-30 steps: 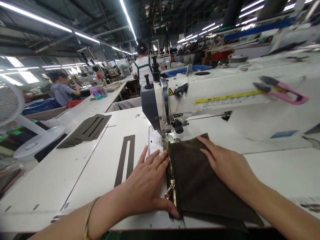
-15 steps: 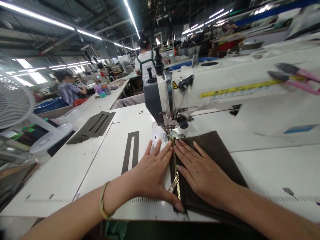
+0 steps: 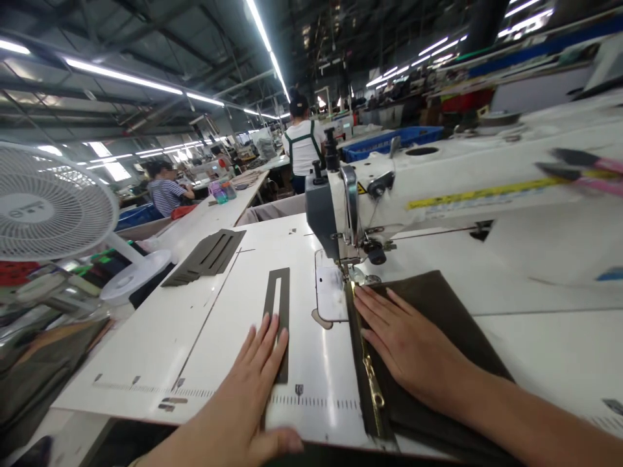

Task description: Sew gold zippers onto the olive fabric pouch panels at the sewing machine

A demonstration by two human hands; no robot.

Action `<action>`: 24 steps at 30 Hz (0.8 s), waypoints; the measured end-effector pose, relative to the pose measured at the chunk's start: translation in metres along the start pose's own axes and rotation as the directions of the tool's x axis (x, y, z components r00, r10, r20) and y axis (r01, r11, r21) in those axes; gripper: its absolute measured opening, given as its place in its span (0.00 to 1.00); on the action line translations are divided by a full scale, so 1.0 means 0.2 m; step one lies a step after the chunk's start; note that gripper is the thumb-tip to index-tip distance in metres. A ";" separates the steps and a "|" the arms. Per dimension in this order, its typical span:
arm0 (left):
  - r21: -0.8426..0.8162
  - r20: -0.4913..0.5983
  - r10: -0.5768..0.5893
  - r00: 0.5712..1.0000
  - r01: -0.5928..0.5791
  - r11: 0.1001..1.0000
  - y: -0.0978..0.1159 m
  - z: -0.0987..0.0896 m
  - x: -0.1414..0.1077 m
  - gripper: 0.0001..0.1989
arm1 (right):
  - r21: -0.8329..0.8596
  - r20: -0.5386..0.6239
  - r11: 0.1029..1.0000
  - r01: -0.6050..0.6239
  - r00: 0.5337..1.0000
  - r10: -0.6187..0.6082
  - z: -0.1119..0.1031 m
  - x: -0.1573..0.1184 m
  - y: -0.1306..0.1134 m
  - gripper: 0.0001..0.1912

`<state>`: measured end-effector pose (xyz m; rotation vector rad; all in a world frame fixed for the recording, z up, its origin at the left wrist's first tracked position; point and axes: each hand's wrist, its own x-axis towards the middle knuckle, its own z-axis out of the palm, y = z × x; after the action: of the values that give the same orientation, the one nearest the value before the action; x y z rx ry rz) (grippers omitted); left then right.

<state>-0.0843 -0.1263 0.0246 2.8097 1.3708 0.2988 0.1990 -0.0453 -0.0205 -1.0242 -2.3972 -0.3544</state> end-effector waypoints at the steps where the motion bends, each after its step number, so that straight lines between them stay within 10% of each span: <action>1: 0.052 0.012 -0.001 1.000 0.000 0.999 -0.02 0.01 -0.03 0.55 | -0.002 0.000 1.000 0.029 1.000 -0.029 0.00 0.01 0.00 0.22; 6: 0.231 0.041 0.083 0.996 -0.090 0.969 -0.05 0.10 -0.12 0.36 | 0.041 0.055 0.999 -0.003 0.998 0.001 0.03 0.00 0.02 0.23; 14: 0.067 -0.075 0.202 0.977 -0.197 0.978 -0.20 0.13 -0.09 0.36 | 0.128 -0.028 0.992 -0.014 0.999 0.018 0.06 0.00 0.05 0.25; 24: -0.166 -0.092 -0.021 0.996 0.005 0.986 -0.22 -0.01 0.25 0.15 | 0.071 -0.023 0.997 -0.006 1.000 0.008 0.08 -0.01 0.04 0.22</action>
<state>-0.0893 -0.0592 0.0322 2.6815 1.3133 0.5244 0.1998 -0.0341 -0.0350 -0.9910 -2.3668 -0.2749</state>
